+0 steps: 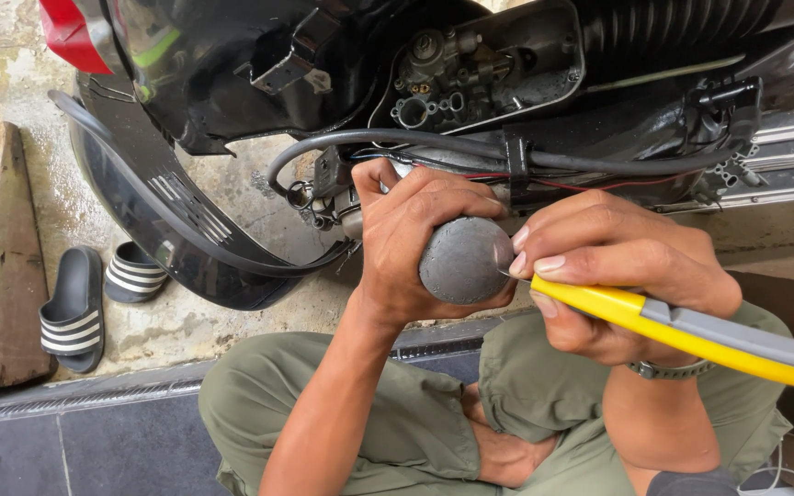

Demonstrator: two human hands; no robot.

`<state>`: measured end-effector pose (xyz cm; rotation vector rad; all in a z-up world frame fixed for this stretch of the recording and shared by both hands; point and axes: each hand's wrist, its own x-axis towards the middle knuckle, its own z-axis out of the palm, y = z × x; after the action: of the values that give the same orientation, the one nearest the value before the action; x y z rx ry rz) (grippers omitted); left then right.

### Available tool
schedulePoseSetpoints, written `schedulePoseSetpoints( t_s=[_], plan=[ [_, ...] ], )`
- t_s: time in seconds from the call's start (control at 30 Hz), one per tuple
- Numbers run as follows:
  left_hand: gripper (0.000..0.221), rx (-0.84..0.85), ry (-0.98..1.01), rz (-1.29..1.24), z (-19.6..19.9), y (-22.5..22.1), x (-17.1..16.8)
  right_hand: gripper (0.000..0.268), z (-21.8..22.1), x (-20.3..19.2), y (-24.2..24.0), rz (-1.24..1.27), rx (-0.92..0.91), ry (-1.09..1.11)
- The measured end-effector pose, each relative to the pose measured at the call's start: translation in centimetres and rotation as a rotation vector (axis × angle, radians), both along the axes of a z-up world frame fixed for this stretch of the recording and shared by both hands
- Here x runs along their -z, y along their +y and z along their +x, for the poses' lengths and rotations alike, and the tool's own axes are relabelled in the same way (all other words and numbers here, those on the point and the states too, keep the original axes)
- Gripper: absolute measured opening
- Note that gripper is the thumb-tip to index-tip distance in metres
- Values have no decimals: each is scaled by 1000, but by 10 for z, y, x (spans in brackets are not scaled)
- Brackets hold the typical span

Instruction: Scraping carbon buildup off a motorcycle piston head using a utility knife

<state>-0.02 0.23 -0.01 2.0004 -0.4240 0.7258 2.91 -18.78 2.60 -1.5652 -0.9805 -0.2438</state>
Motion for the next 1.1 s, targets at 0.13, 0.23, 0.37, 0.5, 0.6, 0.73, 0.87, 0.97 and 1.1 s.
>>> schedulePoseSetpoints(
  t_s=[0.13,0.23,0.37,0.5,0.6,0.73,0.87,0.97,1.1],
  plan=[
    [56,1,-7,-8,0,-1,1,21,-1,-2,1,-7,26,-1],
    [56,-4,1,-8,0,0,1,26,-1,0,0,8,6,26],
    [56,-1,-1,-6,0,-1,1,24,-1,-1,0,7,11,19],
    [54,-3,-3,-6,0,-1,1,24,-1,0,0,15,9,22],
    [57,6,6,-5,0,0,2,26,-1,1,0,17,10,28],
    [55,-8,-3,2,0,0,2,27,0,0,-1,9,-8,24],
    [56,-1,-6,-11,0,-1,2,26,-1,1,0,9,11,18],
    [56,-2,-8,-8,0,0,3,27,-1,0,0,13,5,19],
    [55,-5,-7,-3,0,-1,1,28,1,1,0,11,-9,-3]
  ],
)
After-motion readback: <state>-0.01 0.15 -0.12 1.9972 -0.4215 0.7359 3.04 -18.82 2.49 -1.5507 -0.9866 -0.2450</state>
